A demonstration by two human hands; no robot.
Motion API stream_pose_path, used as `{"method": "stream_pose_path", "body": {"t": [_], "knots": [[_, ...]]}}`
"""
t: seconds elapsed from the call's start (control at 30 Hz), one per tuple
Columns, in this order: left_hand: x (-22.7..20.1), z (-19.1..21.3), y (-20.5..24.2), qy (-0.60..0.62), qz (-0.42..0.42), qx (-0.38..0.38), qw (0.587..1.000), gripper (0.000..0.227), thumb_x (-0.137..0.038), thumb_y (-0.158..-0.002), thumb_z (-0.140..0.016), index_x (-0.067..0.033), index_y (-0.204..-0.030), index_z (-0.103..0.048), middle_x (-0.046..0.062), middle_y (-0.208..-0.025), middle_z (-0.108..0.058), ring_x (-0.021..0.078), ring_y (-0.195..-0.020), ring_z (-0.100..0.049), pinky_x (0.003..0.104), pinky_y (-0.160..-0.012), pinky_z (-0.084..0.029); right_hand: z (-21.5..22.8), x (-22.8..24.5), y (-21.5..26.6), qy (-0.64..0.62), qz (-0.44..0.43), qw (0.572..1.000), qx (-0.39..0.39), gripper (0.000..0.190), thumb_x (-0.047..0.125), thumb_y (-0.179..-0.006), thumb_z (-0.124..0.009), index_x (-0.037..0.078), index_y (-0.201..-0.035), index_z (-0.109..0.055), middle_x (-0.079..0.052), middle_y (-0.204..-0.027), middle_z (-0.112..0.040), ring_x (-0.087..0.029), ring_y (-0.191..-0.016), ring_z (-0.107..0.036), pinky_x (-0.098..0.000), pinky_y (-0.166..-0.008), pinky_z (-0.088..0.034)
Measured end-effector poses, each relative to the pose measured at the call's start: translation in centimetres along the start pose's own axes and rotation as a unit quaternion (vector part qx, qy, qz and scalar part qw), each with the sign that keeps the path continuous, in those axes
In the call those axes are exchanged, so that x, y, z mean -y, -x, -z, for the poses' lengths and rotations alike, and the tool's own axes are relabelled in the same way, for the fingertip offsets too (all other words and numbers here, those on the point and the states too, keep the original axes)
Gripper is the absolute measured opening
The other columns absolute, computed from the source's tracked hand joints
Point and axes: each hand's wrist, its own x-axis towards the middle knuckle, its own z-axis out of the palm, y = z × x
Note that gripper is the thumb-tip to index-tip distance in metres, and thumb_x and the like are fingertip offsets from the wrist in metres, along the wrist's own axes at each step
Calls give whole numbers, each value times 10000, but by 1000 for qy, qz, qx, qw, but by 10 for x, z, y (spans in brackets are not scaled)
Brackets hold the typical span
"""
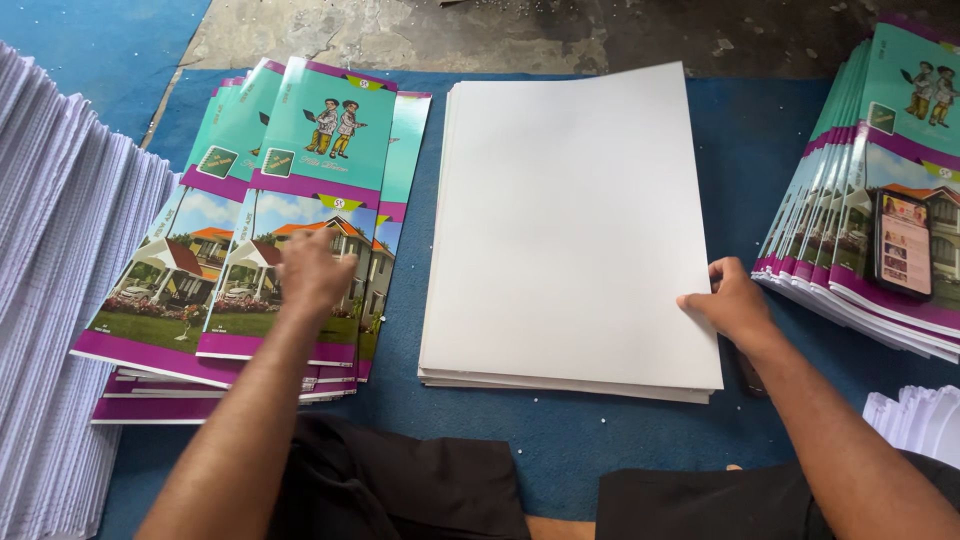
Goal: The person inserts printed covers into stacks of white paper, folds the covers over the paper, and presses the spine with a wooden block to crease the fold. The person repeats this process for multiple units, stacking finished notebooks to the left.
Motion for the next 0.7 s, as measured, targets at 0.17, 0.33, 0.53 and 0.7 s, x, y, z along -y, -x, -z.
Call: {"method": "stream_pose_path", "body": {"t": [0.17,0.33,0.53,0.7], "knots": [[-42,-15,19,76,-47,11,996,540,-329,-853,-763,-151,-1349,-643,158,-1367,-573,300,-1275,-535,454,-1096,-443,8,16,-1,-221,-67,972,40,553,55,-830,-715,14,-1330,-484,-253,-1096,-679,-335,-959,-717,-450,-770,-610],[-70,-25,32,175,-30,58,982,589,-402,-880,-737,-81,-1358,-612,188,-1352,-600,309,-1232,-593,458,-1055,-483,23,23,0,-364,-93,923,77,521,0,-857,-638,40,-1364,-522,-212,-1181,-662,-272,-1066,-691,-454,-848,-622],[-93,-34,39,312,18,124,942,637,-430,-945,-674,23,-1382,-579,244,-1294,-653,312,-1135,-666,447,-965,-539,30,18,-5,-442,-108,881,130,638,11,-876,-593,58,-1499,-466,-213,-1231,-667,-279,-1125,-696,-434,-911,-612],[-105,-51,40,445,60,131,884,594,-192,-840,-750,6,-1370,-569,192,-1201,-695,246,-988,-730,384,-854,-611,32,18,-3,-369,-103,917,108,666,4,-862,-613,103,-1509,-489,-195,-1243,-671,-257,-1121,-682,-414,-889,-601]]}}
